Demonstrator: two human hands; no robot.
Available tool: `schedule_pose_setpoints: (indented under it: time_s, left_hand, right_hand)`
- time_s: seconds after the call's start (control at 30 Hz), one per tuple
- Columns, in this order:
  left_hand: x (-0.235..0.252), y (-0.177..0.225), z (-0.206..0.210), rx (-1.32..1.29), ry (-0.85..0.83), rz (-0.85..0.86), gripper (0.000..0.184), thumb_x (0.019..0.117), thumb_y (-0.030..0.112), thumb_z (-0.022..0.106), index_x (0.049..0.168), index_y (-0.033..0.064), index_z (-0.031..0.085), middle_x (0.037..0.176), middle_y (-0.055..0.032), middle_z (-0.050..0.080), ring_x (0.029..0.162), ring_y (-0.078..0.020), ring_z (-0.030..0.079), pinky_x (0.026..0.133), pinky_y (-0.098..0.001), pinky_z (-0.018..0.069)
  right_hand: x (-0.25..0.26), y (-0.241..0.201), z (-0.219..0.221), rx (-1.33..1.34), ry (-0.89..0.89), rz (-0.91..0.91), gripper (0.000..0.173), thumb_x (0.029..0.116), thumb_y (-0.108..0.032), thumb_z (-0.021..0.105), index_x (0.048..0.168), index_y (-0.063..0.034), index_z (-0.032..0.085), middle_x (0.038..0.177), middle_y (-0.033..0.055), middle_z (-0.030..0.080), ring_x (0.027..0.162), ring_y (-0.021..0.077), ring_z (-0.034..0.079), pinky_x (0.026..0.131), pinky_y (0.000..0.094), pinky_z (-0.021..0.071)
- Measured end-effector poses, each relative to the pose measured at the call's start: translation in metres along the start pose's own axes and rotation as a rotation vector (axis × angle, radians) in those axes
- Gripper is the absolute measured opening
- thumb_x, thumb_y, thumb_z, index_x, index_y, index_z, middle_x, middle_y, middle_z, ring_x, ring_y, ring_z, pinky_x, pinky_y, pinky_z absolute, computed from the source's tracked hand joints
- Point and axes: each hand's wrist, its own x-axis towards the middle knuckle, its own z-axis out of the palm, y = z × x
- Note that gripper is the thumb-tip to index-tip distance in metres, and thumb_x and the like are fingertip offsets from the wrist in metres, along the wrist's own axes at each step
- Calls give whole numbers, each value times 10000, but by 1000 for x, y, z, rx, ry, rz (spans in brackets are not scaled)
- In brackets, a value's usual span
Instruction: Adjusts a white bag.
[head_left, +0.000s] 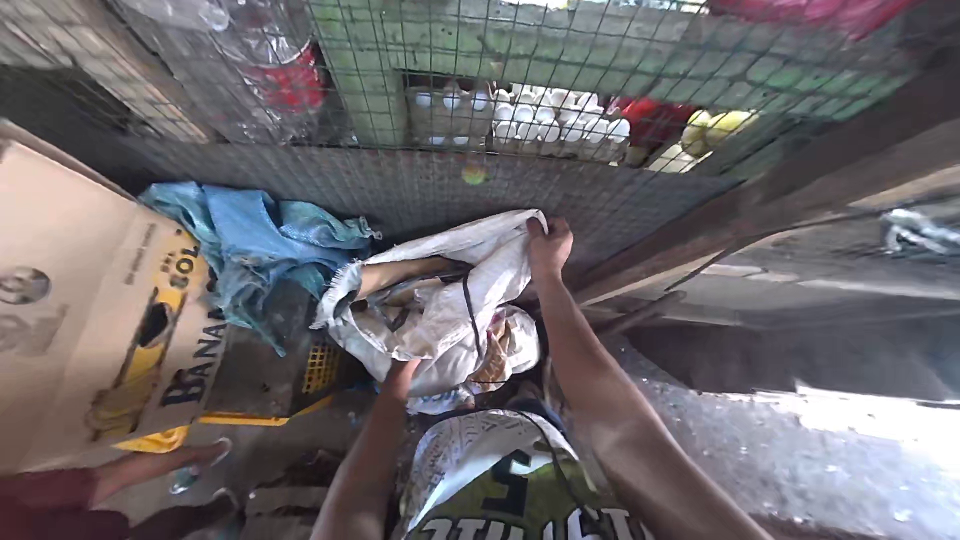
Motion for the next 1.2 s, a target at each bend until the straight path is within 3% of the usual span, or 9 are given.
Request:
schedule_pose_setpoints:
  time_s: [0.13,0.33,0.47,0.7,0.83,0.93,1.03,1.1,1.2]
  left_hand:
    - [5,3,0,64,-3,5,578,1017,312,640,1461,-31,500,1516,-215,504,1454,-306,434,1212,-439,337]
    - [25,-22,9,189,119,107,658,949,405,708,1425,-21,552,1483,-236,529,1441,-369,434,1213,-500,309]
    - [18,-33,2,71,194,125,683,933,354,740,1441,-44,516,1474,-242,532,1429,-338,453,1209,-452,329]
    - [-7,-61,4,-138,276,93,700,876,271,801,1418,-68,518,1404,-225,590,1351,-266,531,1174,-386,380]
    - [-4,-75,17,-143,355,101,725,818,322,823,1373,-60,555,1320,-214,647,1271,-271,599,1128,-428,441]
    - [-16,-73,21,-98,389,78,678,834,340,802,1344,-48,581,1278,-206,671,1235,-282,626,1101,-450,469]
    - [-29,-76,24,-13,398,67,582,859,323,757,1285,-50,623,1246,-226,678,1209,-331,640,1071,-498,486]
    - [-34,-92,33,67,458,169,428,883,301,731,1163,-23,709,1178,-217,711,1143,-355,676,1018,-525,522]
    - [-45,-123,46,61,639,301,221,914,219,670,1059,82,765,1192,-166,711,1065,-307,711,907,-499,595]
  right_hand:
    - [3,-2,-1,-40,-19,77,396,940,-407,705,1070,-34,686,1008,193,699,982,362,675,868,606,540]
    - [2,11,4,-130,-68,39,449,982,-498,622,1107,-70,675,1030,174,711,1002,361,686,870,625,536]
    - [-15,11,-4,-125,-143,35,481,983,-522,601,1198,-96,663,1091,168,712,1038,354,684,897,635,533]
    - [-44,14,-28,60,-294,-49,605,889,-381,775,1385,-105,565,1239,132,675,1126,241,668,972,505,568]
    - [-41,13,-30,94,-278,-94,574,900,-389,774,1359,-99,586,1220,115,684,1104,205,679,964,465,580]
    - [-36,10,-24,33,-204,-148,498,921,-423,746,1285,-97,647,1191,108,699,1107,201,675,985,468,562]
    - [-33,8,-21,-29,-157,-219,397,960,-347,708,1257,-87,672,1204,123,699,1129,229,670,1004,487,545]
    - [-34,3,-21,-83,-170,-223,376,989,-327,670,1269,-76,678,1253,158,685,1184,291,649,1030,557,508]
    - [-32,2,-14,-61,-148,-220,301,976,-293,672,1181,-77,714,1155,137,710,1097,253,669,980,524,529]
